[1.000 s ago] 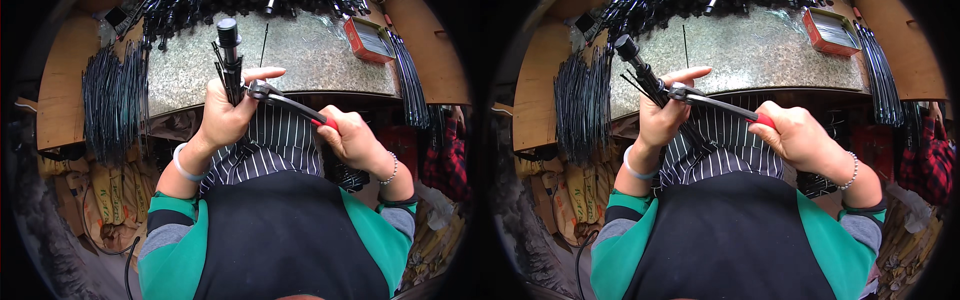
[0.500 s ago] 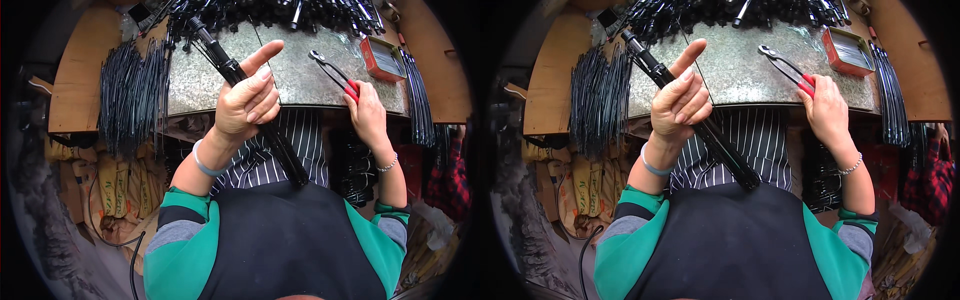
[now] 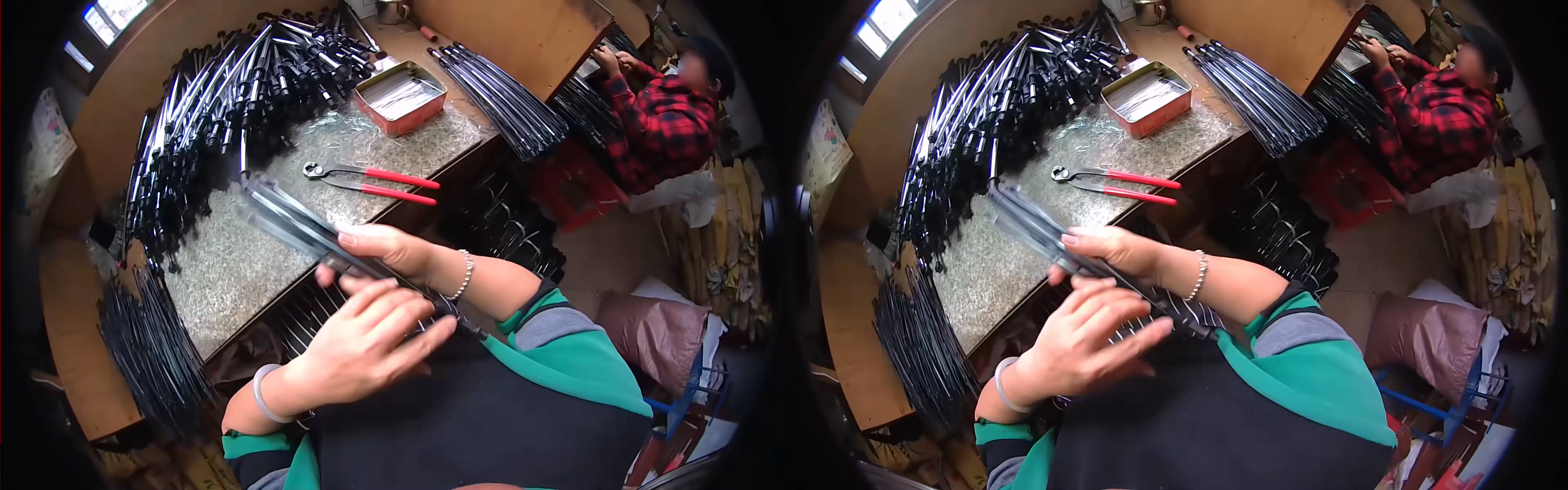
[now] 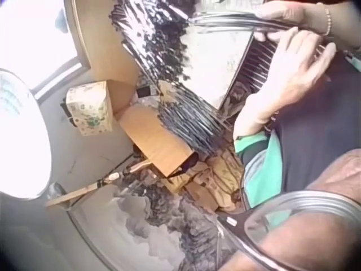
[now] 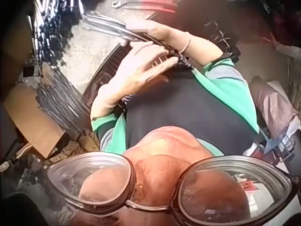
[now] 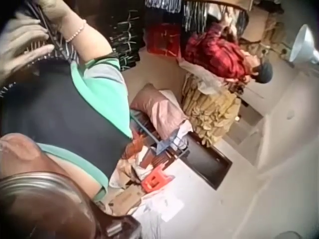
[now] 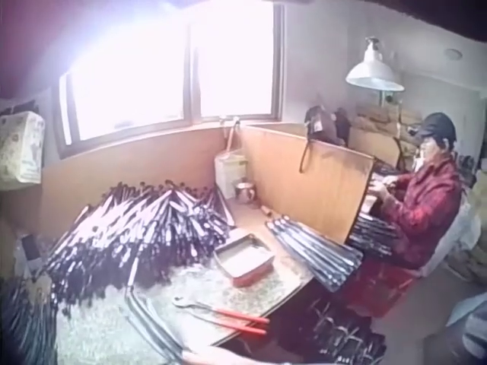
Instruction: Assembling bundles of thin metal rods into a central hub component using pliers.
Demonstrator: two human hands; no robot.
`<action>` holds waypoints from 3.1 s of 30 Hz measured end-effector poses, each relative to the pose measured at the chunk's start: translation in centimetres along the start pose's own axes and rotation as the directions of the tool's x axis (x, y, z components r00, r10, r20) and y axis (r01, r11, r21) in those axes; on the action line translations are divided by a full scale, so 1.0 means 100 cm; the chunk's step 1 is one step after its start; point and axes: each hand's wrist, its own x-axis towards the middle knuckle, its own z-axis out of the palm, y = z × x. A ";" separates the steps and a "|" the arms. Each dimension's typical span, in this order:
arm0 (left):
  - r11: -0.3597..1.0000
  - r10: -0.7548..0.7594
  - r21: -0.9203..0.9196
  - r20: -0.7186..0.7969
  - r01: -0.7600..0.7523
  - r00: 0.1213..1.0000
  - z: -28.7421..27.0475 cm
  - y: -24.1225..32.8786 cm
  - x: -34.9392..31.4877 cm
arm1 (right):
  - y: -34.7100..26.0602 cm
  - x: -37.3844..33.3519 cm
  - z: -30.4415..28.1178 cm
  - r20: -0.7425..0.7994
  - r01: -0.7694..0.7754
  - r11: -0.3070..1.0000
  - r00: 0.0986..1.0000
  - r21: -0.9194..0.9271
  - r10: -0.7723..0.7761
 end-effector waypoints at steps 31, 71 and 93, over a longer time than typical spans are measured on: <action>-0.345 -0.777 0.254 -0.618 0.904 -0.123 -0.080 -0.089 -0.268 | -0.218 -0.119 -0.154 -0.004 -0.496 -0.616 0.781 -0.612 -0.625; -0.280 -0.388 0.181 -0.920 0.943 0.061 -0.097 -0.091 -0.292 | -0.047 -0.013 -0.057 0.256 -0.378 -0.615 0.668 -0.692 -0.698; 0.859 -0.365 -0.159 -0.856 0.486 0.366 -0.010 -0.100 -0.080 | -0.022 0.145 0.130 0.442 0.640 0.083 0.612 -0.764 -0.656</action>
